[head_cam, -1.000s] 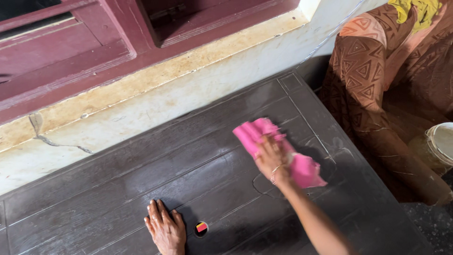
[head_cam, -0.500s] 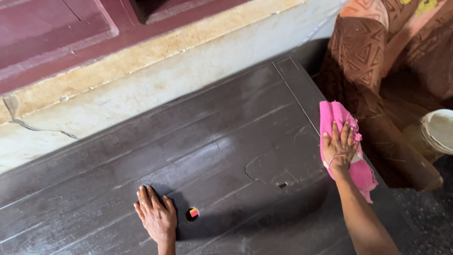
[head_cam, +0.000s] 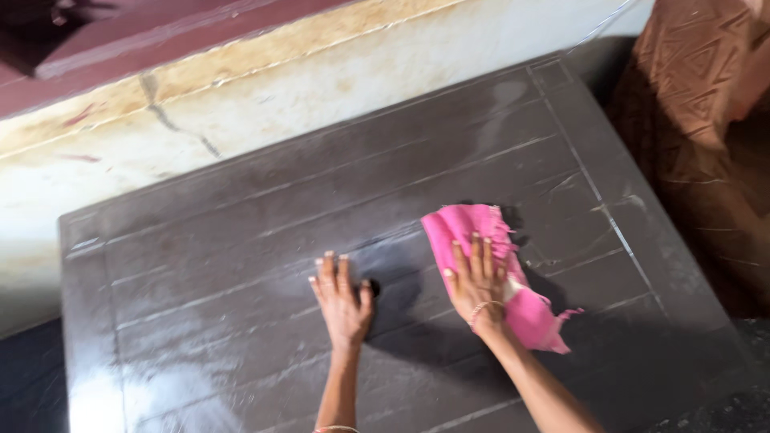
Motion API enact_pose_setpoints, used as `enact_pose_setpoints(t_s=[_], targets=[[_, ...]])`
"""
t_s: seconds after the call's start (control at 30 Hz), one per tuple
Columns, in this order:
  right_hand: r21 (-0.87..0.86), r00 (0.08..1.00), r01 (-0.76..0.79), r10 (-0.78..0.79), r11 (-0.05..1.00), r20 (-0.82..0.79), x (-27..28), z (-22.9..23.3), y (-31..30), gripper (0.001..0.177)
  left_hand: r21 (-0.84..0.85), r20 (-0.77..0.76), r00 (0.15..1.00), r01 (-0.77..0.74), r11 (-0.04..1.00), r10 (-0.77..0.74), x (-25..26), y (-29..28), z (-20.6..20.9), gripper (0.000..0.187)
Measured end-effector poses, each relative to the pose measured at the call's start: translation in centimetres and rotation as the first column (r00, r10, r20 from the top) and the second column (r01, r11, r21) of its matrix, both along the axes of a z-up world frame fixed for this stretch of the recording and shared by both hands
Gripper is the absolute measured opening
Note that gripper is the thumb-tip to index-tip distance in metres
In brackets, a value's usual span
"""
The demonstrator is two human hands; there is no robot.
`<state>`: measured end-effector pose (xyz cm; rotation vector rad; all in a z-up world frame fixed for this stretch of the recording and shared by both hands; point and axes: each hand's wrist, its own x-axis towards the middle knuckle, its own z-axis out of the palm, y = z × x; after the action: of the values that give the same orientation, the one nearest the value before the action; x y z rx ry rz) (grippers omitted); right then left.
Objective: The person wipes the surface of a dark wooden table using a pink cloth. They move the cloth back and forth across the table, covering different sections to clean the surface.
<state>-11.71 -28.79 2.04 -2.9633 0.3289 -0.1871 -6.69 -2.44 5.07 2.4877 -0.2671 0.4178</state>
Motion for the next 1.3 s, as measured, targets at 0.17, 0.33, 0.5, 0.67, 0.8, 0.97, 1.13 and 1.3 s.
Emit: enact_pose_setpoints(t_s=[0.17, 0.33, 0.5, 0.67, 0.8, 0.97, 1.13, 1.3], targets=[[-0.036, 0.964, -0.265, 0.265, 0.964, -0.021, -1.1, 0.8, 10.0, 0.065, 0.051, -0.059, 0.988, 0.147, 0.988, -0.144, -5.8, -0.5, 1.0, 0.059], [0.044, 0.830, -0.553, 0.555, 0.832, -0.048, -5.0, 1.4, 14.6, 0.063, 0.031, -0.104, 0.988, 0.122, 0.992, -0.118, -9.4, 2.3, 0.6, 0.048], [0.215, 0.649, -0.661, 0.692, 0.719, -0.317, -11.2, 2.6, 12.8, 0.057, 0.058, -0.167, 0.975, 0.161, 0.985, -0.149, -13.8, 2.7, -1.6, 0.045], [0.204, 0.798, -0.454, 0.497, 0.867, -0.341, -14.8, 2.1, 10.9, 0.062, 0.200, -0.217, 0.950, 0.268, 0.943, -0.224, -15.5, -1.1, -2.2, 0.058], [0.143, 0.838, -0.388, 0.414, 0.910, -0.356, -14.0, 1.1, 11.1, 0.066, 0.274, -0.230, 0.937, 0.323, 0.906, -0.265, -13.7, -1.1, -1.6, 0.062], [0.083, 0.769, -0.323, 0.312, 0.943, -0.558, -11.9, 0.9, 11.9, 0.070, 0.215, -0.264, 0.912, 0.372, 0.903, -0.313, -11.7, -0.9, -1.1, 0.064], [0.039, 0.766, -0.312, 0.275, 0.949, -0.581, -10.8, 1.5, 12.4, 0.070, 0.161, -0.205, 0.909, 0.397, 0.904, -0.362, -9.6, -0.4, -1.6, 0.062], [-0.004, 0.812, -0.322, 0.275, 0.947, -0.515, -8.0, 2.1, 13.0, 0.071, 0.147, -0.209, 0.901, 0.413, 0.899, -0.380, -6.3, -0.2, -0.9, 0.060]])
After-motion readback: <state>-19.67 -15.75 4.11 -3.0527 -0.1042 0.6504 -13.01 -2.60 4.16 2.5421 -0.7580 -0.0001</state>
